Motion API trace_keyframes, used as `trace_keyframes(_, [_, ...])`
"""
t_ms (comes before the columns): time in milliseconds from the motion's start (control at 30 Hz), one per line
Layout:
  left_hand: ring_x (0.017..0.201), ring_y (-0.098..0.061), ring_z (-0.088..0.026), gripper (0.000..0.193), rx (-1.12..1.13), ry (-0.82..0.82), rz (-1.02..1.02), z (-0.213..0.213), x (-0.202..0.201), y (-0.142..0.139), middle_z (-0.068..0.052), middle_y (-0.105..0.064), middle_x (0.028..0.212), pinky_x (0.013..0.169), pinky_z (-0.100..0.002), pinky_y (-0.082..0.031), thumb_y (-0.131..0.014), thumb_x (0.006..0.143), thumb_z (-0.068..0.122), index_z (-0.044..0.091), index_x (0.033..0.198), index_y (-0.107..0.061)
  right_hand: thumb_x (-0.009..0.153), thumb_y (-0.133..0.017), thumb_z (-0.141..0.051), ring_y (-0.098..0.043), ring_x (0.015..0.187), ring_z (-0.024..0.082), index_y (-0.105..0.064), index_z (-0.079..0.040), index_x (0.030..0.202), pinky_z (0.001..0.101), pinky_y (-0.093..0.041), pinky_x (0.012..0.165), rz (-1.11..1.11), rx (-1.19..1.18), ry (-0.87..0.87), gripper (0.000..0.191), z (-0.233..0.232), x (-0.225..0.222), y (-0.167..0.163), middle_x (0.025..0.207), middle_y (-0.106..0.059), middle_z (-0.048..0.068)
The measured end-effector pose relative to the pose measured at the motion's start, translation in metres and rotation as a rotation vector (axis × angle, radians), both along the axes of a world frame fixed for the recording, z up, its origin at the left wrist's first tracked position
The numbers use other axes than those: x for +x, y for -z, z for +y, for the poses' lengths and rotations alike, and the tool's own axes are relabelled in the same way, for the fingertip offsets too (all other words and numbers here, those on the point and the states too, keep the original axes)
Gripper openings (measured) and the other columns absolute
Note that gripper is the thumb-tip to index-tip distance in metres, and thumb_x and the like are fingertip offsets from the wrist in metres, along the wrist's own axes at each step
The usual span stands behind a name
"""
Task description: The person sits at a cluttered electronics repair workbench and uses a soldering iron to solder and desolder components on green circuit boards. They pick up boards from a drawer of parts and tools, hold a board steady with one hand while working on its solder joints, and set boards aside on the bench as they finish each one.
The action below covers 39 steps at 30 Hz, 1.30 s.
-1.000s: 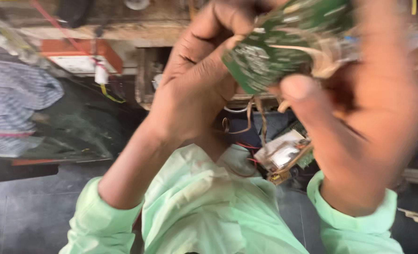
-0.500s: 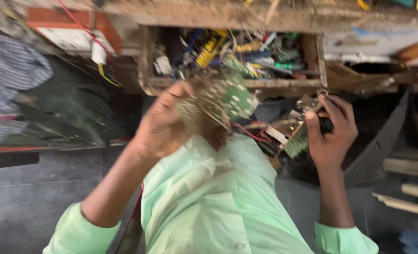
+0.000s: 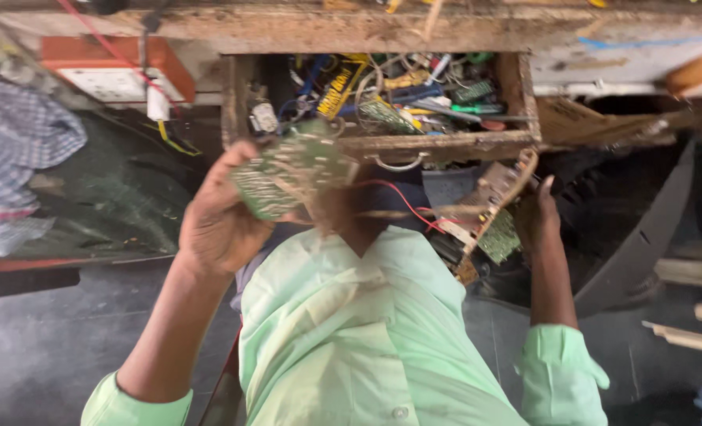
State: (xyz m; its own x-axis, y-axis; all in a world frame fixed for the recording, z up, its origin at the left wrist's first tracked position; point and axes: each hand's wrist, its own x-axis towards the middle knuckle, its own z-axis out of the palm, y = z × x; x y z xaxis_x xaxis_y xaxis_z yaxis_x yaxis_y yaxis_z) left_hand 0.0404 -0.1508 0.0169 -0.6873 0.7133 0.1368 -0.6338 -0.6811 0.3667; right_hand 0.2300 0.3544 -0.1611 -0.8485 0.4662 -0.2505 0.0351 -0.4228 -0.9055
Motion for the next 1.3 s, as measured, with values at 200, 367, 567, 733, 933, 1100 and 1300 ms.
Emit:
trace_keyframes(200, [0.101,-0.064,-0.027,0.030,-0.343,0.032,0.259,0.031,0.000,0.009,-0.015,-0.063,0.117,0.087,-0.041,-0.056,-0.064,0.098,0.016,0.003,0.125,-0.058,0.104,-0.075,-0.023,-0.064,0.099,0.013,-0.068,-0.002,0.117,0.0284,-0.052,0.095,0.101,0.658,0.067,0.026,-0.044,0.014,-0.062,0.108,-0.068,0.004])
trace_keyframes(367, [0.101,-0.066,-0.025,0.012,-0.102,0.158,0.071,0.059,0.002,0.030,-0.015,-0.064,0.109,0.094,-0.038,-0.056,-0.057,0.104,0.011,0.001,0.111,-0.057,0.091,-0.086,-0.017,-0.059,0.074,0.015,-0.072,0.000,0.098,0.0285,-0.045,0.068,0.036,1.248,-0.016,0.023,-0.152,-0.013,-0.143,0.084,-0.066,0.008])
trace_keyframes(567, [0.124,-0.057,-0.027,0.030,-0.569,-0.221,0.998,0.067,-0.001,0.044,-0.016,-0.059,0.128,0.110,-0.040,-0.047,-0.053,0.100,0.011,0.000,0.127,-0.056,0.084,-0.088,-0.029,-0.067,0.078,0.028,-0.071,0.000,0.100,0.0372,-0.051,0.062,0.150,1.501,-0.151,0.037,-0.222,-0.074,-0.191,0.093,-0.069,0.013])
trace_keyframes(733, [0.089,-0.068,-0.021,0.019,-0.362,0.070,-0.074,0.055,0.003,0.053,-0.011,-0.070,0.104,0.078,-0.038,-0.055,-0.057,0.101,0.016,0.003,0.114,-0.061,0.087,-0.082,-0.015,-0.067,0.101,0.036,-0.070,0.007,0.108,0.0445,-0.054,0.085,0.348,1.676,-0.030,0.032,-0.250,-0.079,-0.217,0.112,-0.066,0.019])
trace_keyframes(933, [0.094,-0.070,-0.016,0.018,-0.322,0.015,0.005,0.061,-0.003,0.058,-0.007,-0.069,0.107,0.086,-0.033,-0.059,-0.057,0.101,0.013,0.003,0.116,-0.061,0.099,-0.080,-0.003,-0.068,0.107,0.022,-0.074,-0.002,0.119,0.0330,-0.055,0.092,0.379,1.240,-0.218,0.021,-0.284,-0.094,-0.221,0.116,-0.068,0.009])
trace_keyframes(1100, [0.094,-0.069,-0.015,0.015,-0.271,0.057,0.056,0.053,-0.002,0.055,-0.006,-0.067,0.106,0.084,-0.033,-0.058,-0.055,0.109,0.016,0.004,0.116,-0.058,0.094,-0.082,-0.001,-0.063,0.101,0.025,-0.075,-0.002,0.115,0.0367,-0.051,0.088,0.434,1.380,-0.242,0.022,-0.289,-0.112,-0.219,0.106,-0.065,0.009])
trace_keyframes(1300, [0.098,-0.066,-0.011,0.016,-0.305,0.014,0.123,0.055,0.002,0.053,-0.002,-0.066,0.108,0.088,-0.030,-0.056,-0.055,0.108,0.018,0.005,0.118,-0.058,0.090,-0.084,0.001,-0.063,0.096,0.026,-0.076,-0.002,0.110,0.0381,-0.051,0.084,0.444,1.476,-0.219,0.022,-0.290,-0.105,-0.225,0.103,-0.066,0.008])
